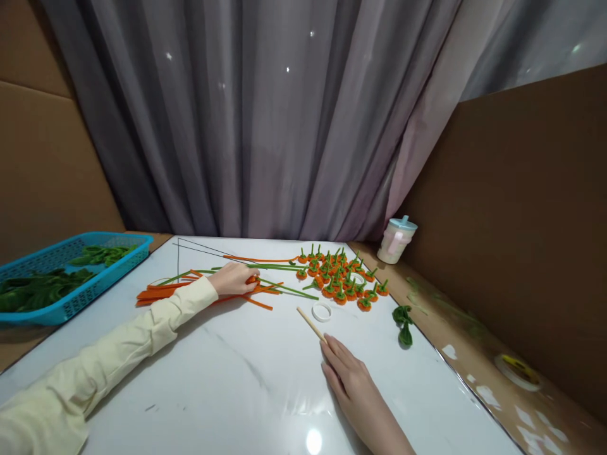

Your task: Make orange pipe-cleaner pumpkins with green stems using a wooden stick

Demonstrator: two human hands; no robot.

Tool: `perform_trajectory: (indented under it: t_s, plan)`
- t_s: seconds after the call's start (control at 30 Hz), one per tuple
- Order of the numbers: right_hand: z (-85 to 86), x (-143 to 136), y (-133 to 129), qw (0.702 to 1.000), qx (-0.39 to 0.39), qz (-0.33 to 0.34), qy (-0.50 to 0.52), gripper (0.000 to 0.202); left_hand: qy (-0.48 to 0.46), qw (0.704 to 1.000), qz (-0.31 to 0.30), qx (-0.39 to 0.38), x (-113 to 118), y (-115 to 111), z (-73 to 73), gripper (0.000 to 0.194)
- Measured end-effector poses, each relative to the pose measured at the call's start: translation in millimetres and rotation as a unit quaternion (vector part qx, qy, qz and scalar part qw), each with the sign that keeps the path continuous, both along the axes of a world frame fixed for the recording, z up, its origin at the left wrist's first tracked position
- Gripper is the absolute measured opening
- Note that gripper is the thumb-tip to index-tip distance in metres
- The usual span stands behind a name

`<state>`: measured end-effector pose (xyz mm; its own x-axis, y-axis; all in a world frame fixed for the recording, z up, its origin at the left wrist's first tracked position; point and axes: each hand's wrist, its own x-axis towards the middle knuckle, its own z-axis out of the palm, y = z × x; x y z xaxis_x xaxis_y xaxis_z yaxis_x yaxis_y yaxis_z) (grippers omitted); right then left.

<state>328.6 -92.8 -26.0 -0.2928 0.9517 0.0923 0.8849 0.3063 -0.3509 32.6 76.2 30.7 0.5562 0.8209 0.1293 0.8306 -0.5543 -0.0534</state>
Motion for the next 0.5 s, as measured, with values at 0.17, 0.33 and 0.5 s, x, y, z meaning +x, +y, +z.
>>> perform_trajectory:
  t_s: [0.17,0.33,0.5]
  plan:
    - [-3.1,1.7,0.2,1.0,0.016,0.001,-0.005,0.047,0.024,1.0,0.004,0.015,17.0,0.5,-17.3,0.022]
    - [-6.9,2.9,-0.5,1.0,0.025,0.002,-0.003,0.048,0.029,0.999,0.021,0.023,28.7,3.9,-27.5,0.019]
    - [-9.3,4.0,1.2,0.999,0.033,0.005,0.004,0.049,0.002,0.997,0.037,0.064,21.1,-2.4,0.6,0.023]
